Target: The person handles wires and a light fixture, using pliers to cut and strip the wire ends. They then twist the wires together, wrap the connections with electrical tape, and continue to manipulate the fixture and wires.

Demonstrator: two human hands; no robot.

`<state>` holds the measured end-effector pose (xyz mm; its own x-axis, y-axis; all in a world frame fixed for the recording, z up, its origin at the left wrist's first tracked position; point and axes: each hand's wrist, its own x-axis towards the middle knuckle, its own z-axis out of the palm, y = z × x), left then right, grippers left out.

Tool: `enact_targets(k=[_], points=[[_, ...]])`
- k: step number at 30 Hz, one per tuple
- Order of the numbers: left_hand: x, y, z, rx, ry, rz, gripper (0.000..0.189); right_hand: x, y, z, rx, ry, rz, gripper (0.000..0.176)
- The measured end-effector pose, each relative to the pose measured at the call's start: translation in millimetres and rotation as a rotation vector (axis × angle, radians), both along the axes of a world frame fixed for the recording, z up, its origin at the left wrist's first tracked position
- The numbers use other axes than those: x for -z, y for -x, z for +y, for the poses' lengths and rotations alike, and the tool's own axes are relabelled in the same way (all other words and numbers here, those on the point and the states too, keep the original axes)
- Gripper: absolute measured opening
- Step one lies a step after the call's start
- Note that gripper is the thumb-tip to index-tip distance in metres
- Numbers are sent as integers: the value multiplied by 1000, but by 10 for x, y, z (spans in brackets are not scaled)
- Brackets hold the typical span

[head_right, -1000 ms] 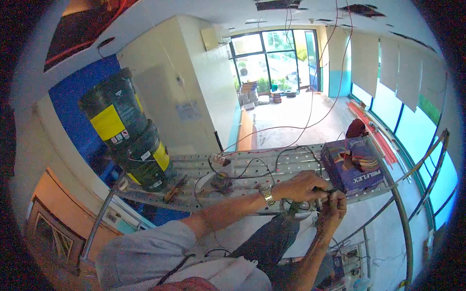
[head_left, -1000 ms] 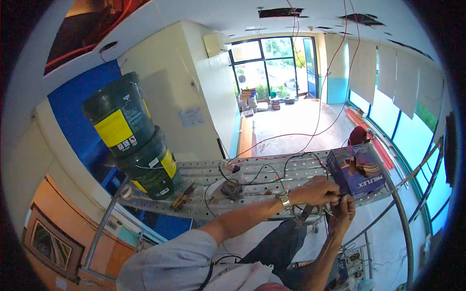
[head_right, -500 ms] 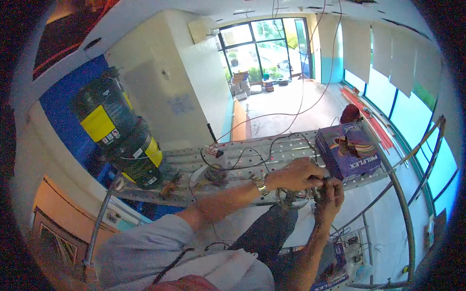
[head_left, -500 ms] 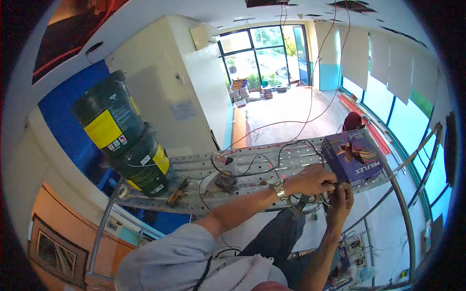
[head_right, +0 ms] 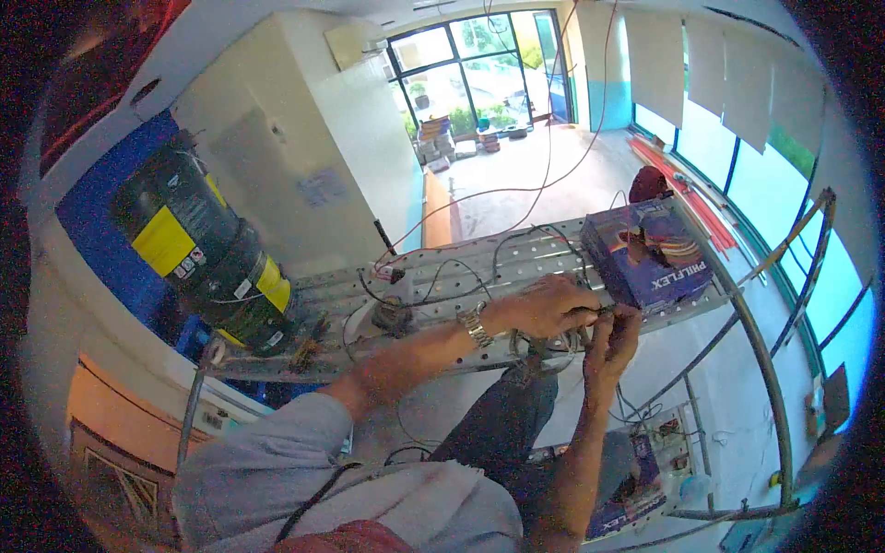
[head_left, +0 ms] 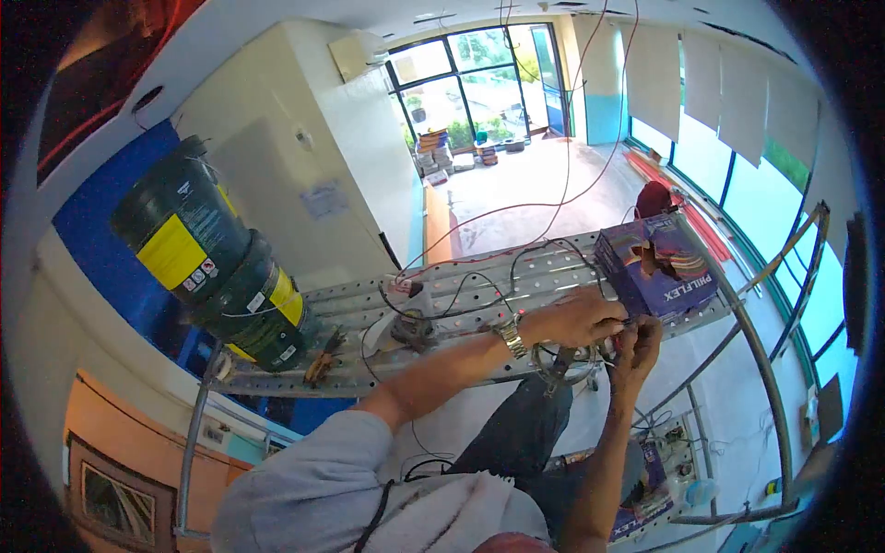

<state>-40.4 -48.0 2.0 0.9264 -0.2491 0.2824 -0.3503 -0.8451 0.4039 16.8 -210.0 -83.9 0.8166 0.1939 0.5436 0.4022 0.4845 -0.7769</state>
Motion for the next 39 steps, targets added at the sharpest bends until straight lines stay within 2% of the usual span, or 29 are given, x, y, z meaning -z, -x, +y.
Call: enact_targets(k=[2,6,7,9,10,11,12,13,16,18,22,26,28,32,39], points=[[42,9,9,-3,29,-76,29,14,-17,48,26,9,-13,15],[-8,-26,49,-40,-27,-15,33,-22,-11,81,100,59,14,12],[-57,-14,49,-14,7,43,35,-39,-16,66,63,47,50,13],[103,-60,64,-39,61,-86,36,-78,1,30,-32,-21,178,14],[41,-19,33,-40,67,-147,35,-112,17,36,-98,-96,257,15],[24,-25,60,-70,29,-55,35,-127,11,28,-136,-121,304,16],[-62,23,2,-63,108,2,34,-127,17,1,-179,-151,349,17],[-156,34,-49,-64,181,53,33,-152,35,-9,-156,-140,330,16],[-145,7,-50,-27,152,-31,31,-152,36,-29,-158,-101,283,15],[-128,-6,-17,-33,153,27,28,-81,-1,-11,-197,-52,266,15],[-128,10,-41,-97,106,57,28,-132,27,-1,-234,-179,276,12],[-210,39,-77,-82,38,38,25,-164,15,-25,-151,-94,226,10],[-136,19,-36,-25,20,-52,25,-103,-35,3,-68,-21,148,9],[-130,35,-25,-22,-46,-116,24,-25,-92,68,7,-17,105,9],[-167,4,-29,-3,64,-37,30,-12,-145,167,134,-1,2,10]])
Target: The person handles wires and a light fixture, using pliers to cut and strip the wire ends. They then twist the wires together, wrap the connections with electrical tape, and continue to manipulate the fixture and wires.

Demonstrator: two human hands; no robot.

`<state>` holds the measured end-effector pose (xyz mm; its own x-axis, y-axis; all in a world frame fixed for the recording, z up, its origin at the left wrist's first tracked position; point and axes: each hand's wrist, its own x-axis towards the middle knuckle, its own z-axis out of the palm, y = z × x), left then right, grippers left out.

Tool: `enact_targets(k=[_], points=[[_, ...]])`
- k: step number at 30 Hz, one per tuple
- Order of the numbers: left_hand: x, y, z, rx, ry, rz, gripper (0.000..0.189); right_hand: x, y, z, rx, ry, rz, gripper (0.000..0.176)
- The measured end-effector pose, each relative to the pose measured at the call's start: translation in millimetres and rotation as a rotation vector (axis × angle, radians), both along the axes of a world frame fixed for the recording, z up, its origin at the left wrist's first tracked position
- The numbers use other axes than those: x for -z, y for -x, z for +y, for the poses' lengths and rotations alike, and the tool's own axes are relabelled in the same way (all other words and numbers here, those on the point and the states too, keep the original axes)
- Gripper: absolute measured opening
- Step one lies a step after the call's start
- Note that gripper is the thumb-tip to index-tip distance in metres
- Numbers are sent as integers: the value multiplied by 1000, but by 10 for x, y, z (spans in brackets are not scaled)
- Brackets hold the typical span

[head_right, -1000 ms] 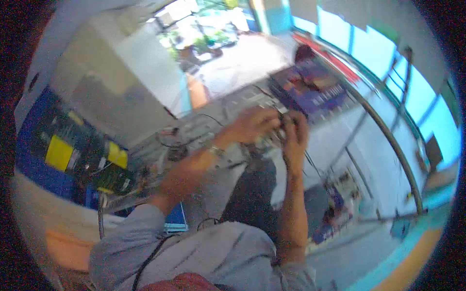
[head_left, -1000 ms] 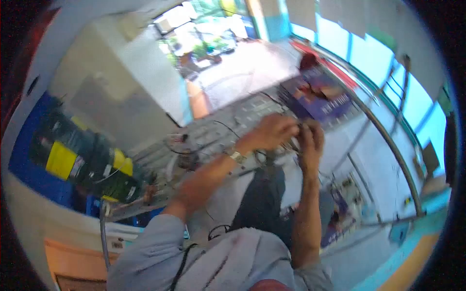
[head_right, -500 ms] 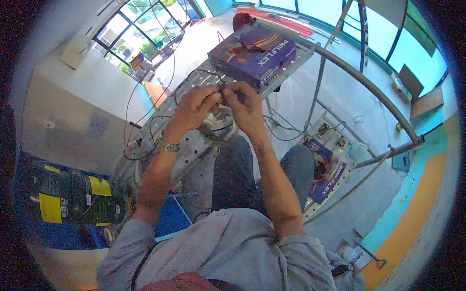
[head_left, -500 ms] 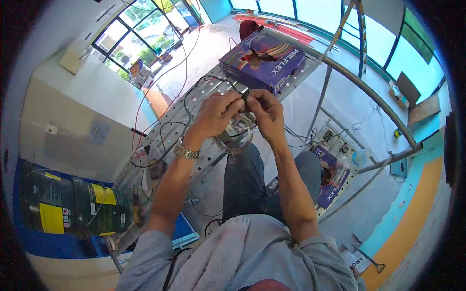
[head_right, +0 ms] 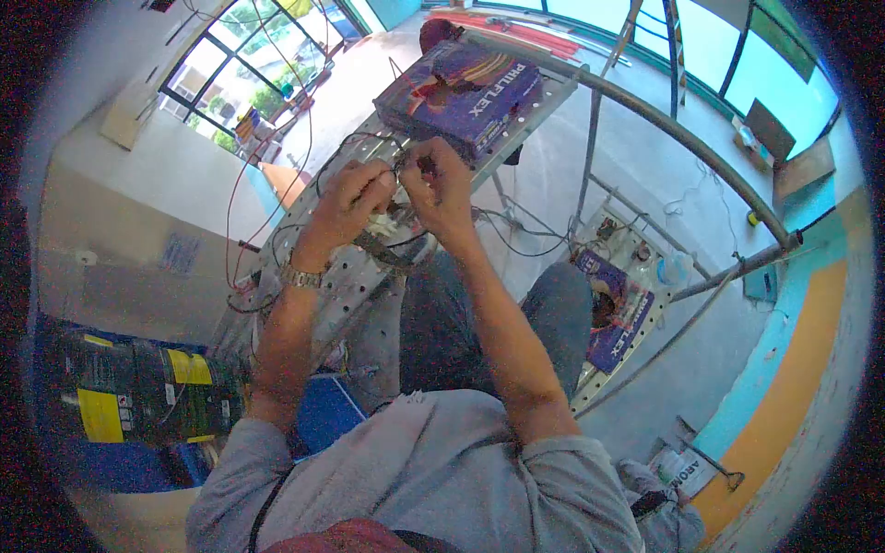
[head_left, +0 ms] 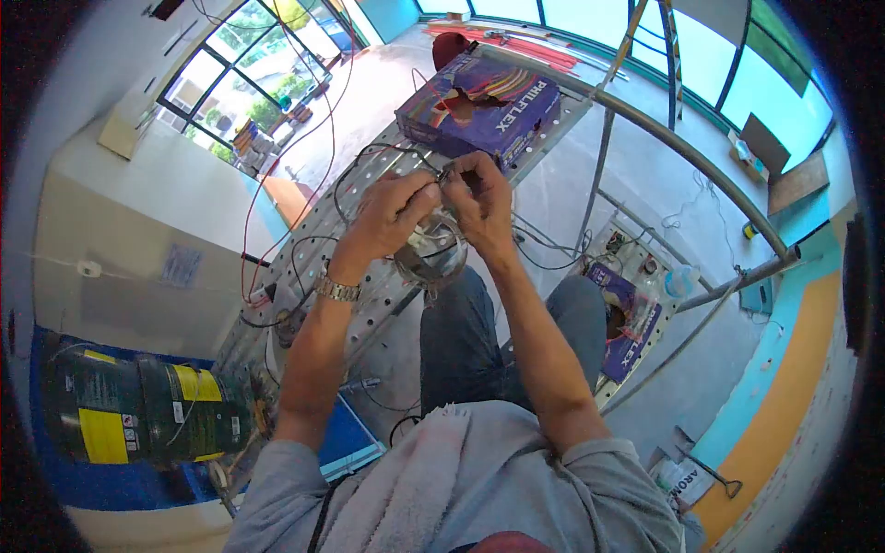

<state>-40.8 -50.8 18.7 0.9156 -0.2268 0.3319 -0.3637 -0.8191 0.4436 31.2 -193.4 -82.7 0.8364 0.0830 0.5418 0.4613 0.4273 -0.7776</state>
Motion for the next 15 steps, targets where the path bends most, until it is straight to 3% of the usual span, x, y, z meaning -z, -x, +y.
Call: enact_targets(k=[8,15], points=[[-34,-28,102,18,2,155,35,-137,-4,-40,143,93,-138,11],[-67,4,39,60,-18,51,30,-65,-154,-89,219,142,-219,13]])
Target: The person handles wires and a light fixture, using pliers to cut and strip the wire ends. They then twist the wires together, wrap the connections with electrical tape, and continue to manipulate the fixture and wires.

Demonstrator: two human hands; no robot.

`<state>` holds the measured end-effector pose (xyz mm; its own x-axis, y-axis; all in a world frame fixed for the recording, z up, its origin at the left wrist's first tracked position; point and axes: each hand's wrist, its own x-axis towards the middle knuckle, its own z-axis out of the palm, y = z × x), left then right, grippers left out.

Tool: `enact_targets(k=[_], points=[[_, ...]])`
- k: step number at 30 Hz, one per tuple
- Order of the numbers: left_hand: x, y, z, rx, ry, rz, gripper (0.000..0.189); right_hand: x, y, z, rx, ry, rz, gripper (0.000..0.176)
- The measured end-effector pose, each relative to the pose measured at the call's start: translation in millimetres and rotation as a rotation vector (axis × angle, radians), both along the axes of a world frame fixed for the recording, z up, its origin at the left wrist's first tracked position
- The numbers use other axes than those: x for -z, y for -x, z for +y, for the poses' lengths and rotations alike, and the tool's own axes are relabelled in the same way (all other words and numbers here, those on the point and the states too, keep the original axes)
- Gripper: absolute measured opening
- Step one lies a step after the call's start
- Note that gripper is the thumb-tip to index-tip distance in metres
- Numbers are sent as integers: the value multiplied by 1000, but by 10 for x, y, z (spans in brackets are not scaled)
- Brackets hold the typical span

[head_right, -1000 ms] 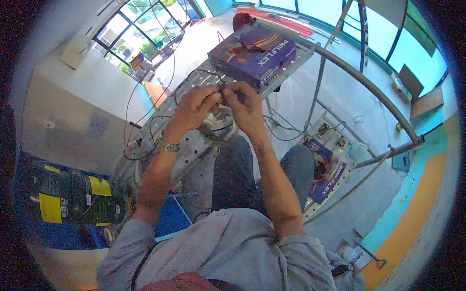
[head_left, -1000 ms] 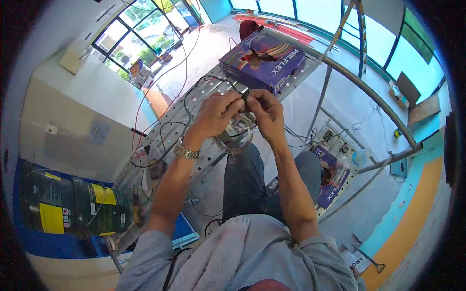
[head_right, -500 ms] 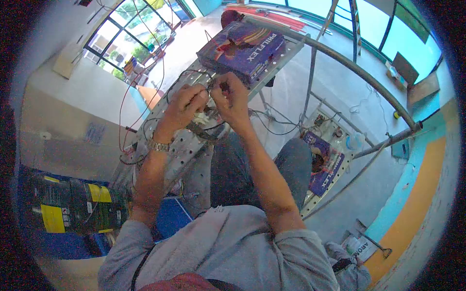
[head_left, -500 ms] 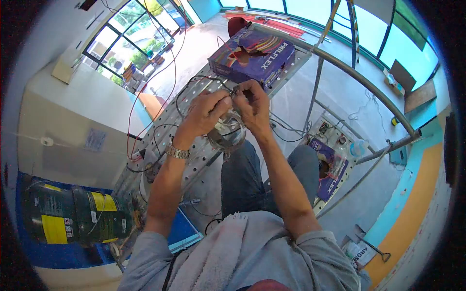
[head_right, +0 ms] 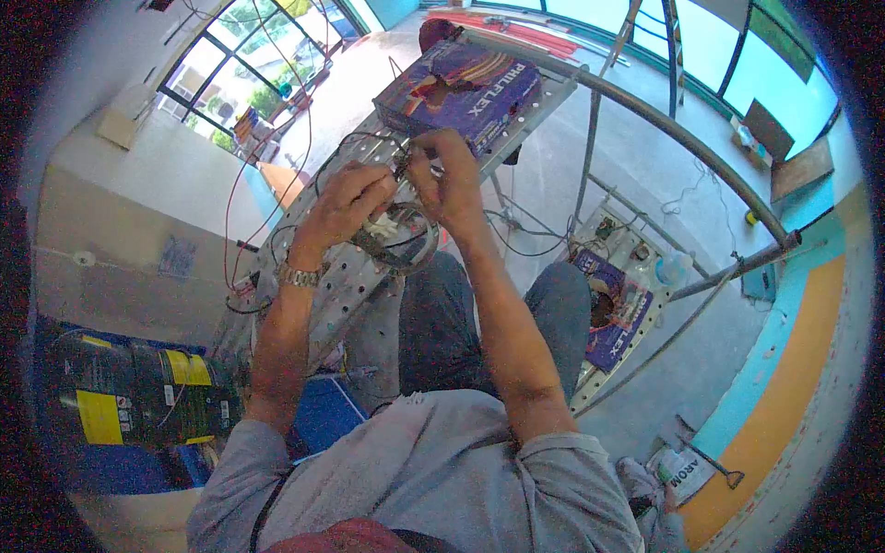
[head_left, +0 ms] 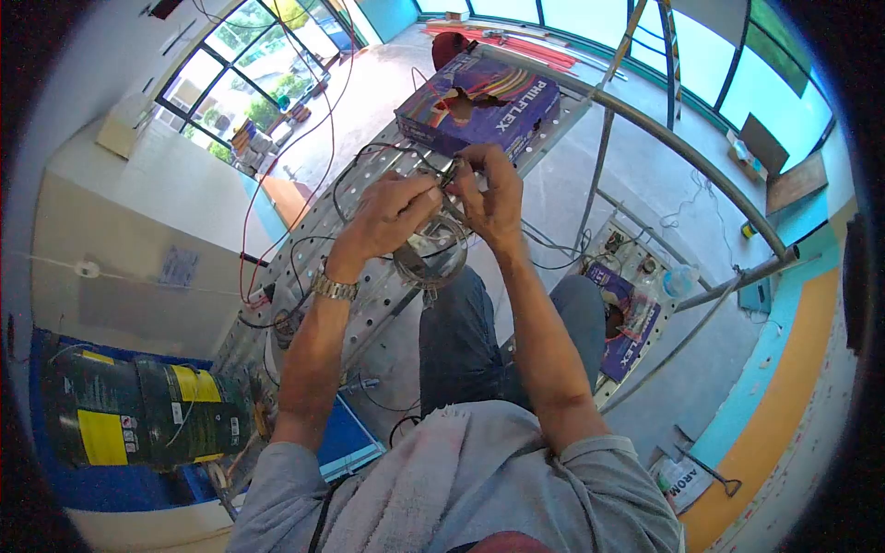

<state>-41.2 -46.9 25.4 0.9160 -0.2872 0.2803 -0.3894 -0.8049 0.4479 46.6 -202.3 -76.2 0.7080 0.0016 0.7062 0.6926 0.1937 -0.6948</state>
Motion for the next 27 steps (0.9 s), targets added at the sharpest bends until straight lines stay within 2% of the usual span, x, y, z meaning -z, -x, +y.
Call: enact_targets(k=[1,4,7,10,13,16,19,22,25,27], points=[[21,0,-5,3,-9,-35,29,14,-21,-16,14,12,-18,13],[1,25,-50,-62,-79,-4,25,-29,-9,-151,-425,-140,309,19],[-33,66,-142,-110,-124,21,23,-132,-119,-413,-733,-320,719,34],[-29,44,-169,-143,-119,50,22,-236,-86,-516,-804,-33,797,41],[9,23,-150,-104,-106,-25,22,-192,-76,-522,-780,155,539,32],[5,35,-155,-95,-113,-56,23,-202,5,-439,-450,148,225,29],[40,20,-125,-111,-126,-65,23,-358,166,-482,-371,168,158,26],[101,-3,-91,-140,-125,-45,24,-230,174,-437,-52,270,-119,19],[79,9,-116,-188,-70,-21,27,-113,304,-382,65,266,-235,21],[90,14,-124,-200,-34,-32,28,-33,354,-287,85,246,-163,17]])
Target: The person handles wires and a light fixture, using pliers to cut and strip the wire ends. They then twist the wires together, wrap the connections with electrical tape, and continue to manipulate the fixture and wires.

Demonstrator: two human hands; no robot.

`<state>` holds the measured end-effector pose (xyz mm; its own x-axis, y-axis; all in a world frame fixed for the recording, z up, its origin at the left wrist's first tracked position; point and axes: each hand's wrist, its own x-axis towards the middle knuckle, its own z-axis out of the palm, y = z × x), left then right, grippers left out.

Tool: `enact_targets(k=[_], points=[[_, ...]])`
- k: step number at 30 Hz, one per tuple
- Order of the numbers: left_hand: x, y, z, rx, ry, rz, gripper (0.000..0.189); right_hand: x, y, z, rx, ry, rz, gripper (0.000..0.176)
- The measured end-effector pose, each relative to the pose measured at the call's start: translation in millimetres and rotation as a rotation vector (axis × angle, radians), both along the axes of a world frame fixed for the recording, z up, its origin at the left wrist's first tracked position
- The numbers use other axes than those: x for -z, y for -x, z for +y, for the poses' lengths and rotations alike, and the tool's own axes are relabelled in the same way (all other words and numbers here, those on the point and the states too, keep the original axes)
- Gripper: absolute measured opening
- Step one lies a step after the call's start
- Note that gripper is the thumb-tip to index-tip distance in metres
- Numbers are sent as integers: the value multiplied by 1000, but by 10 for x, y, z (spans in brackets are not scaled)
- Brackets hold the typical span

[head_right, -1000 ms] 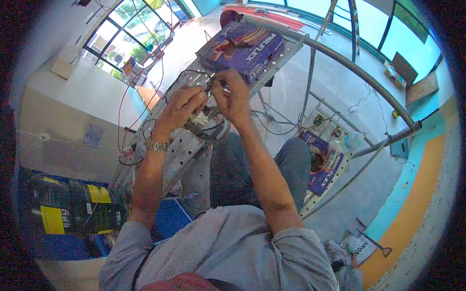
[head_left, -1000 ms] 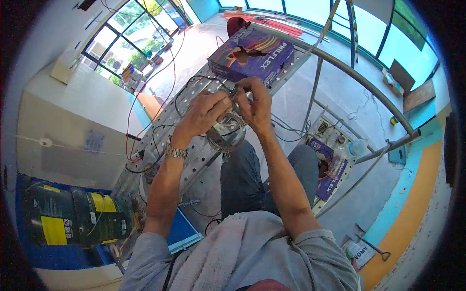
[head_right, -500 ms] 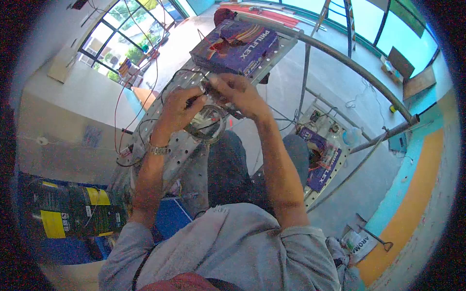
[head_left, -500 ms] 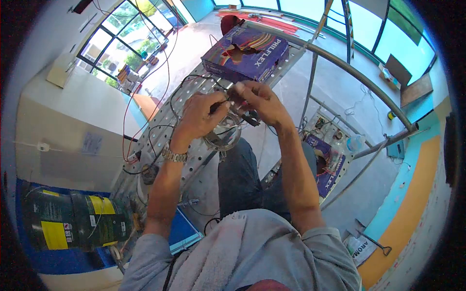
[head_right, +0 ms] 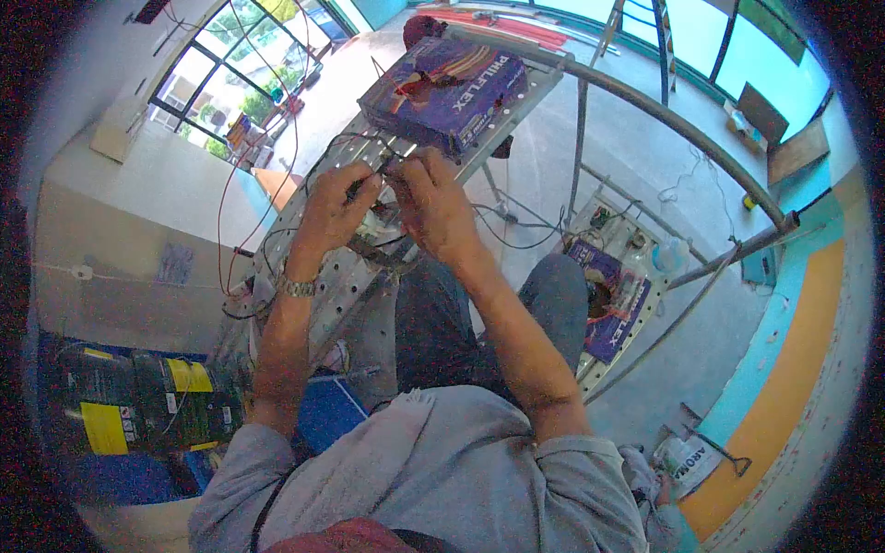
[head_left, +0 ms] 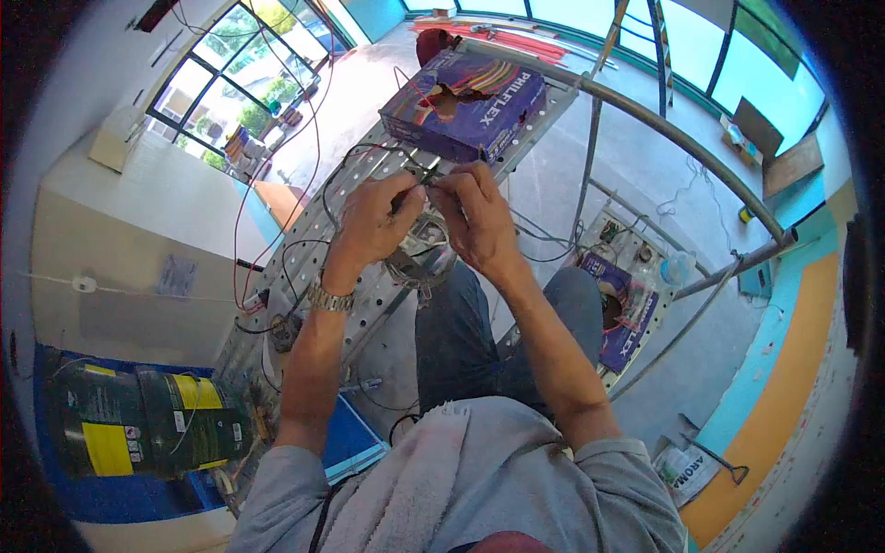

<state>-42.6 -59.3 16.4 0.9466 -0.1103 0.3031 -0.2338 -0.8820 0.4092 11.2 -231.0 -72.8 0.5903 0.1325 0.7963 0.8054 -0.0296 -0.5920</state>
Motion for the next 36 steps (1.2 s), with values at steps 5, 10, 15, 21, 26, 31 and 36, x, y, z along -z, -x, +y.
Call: enact_targets(k=[5,10,15,21,26,31,36], points=[[-26,24,-2,49,-20,-27,28,227,-61,61,-227,-114,400,9],[-34,5,15,78,-84,-39,28,57,-410,10,-120,-40,252,17],[-48,-41,46,69,-88,9,27,6,-605,-26,95,-58,150,7],[-8,-3,32,65,-109,0,26,226,-839,-225,274,-113,281,8],[-72,9,-52,65,-180,53,24,283,-1124,-561,354,-232,513,6],[-111,24,-205,110,-182,19,23,485,-1410,-625,528,-304,438,3],[-66,74,-210,114,-182,-2,24,428,-1485,-647,21,-1094,1029,8]])
